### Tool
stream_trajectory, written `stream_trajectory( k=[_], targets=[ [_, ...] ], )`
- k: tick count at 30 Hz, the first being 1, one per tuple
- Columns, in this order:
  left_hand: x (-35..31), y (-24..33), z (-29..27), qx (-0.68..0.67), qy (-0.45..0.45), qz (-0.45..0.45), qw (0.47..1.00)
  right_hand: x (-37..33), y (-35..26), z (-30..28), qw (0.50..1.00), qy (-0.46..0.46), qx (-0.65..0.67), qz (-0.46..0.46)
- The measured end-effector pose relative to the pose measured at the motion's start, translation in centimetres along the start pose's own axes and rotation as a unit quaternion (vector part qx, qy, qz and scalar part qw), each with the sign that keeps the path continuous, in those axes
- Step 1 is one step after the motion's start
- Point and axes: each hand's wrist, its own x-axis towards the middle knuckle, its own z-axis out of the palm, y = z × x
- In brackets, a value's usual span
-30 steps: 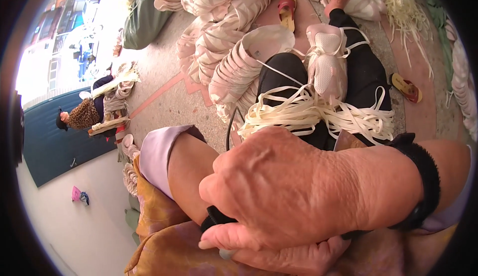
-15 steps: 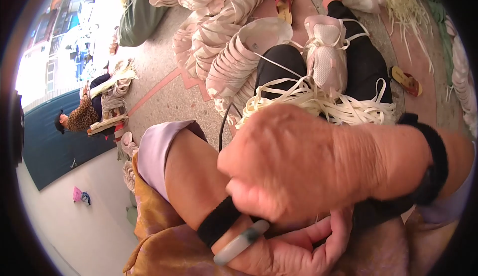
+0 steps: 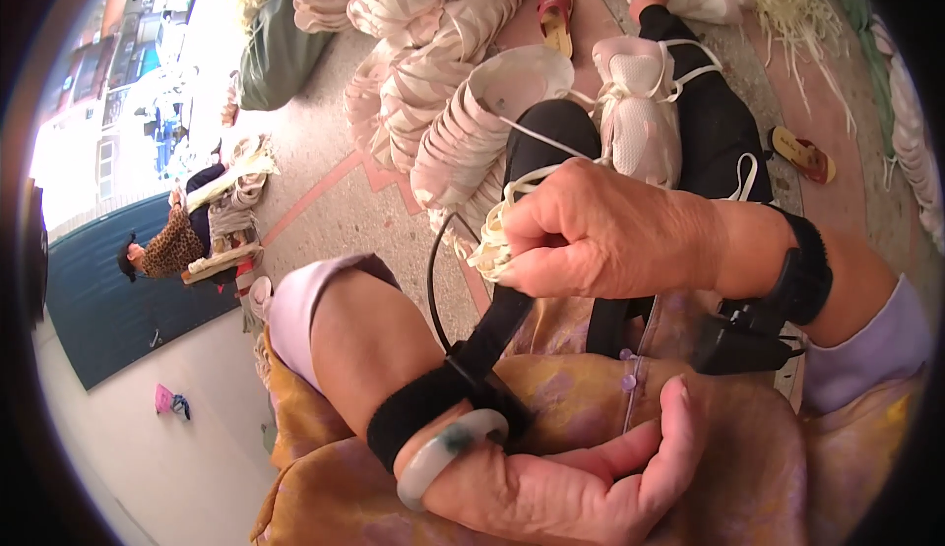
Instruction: Grouping and tying together pink fabric shoe parts using white string or elastic.
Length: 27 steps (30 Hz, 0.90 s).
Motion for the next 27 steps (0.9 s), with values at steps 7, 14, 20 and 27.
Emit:
stream_trajectory(
  k=[7, 14, 20, 27],
  targets=[
    [0.5, -1.2, -1.7, 0.021, 0.054, -0.114, 0.992, 0.4, -2.6, 0.8, 0.992, -0.021, 0.119, 0.048],
    [0.4, -0.7, -1.4, 0.066, 0.018, -0.096, 0.993, 0.1, -4.1, 1.3, 0.986, -0.021, 0.151, 0.074],
    [0.7, -0.7, -1.6, 0.098, -0.004, -0.103, 0.990, 0.0, -3.4, 1.1, 0.987, -0.063, 0.149, -0.003],
    [0.7, -0.8, -1.8, 0.160, -0.018, -0.077, 0.984, 0.6, -0.2, 1.9, 0.967, -0.099, 0.236, -0.017]
  ],
)
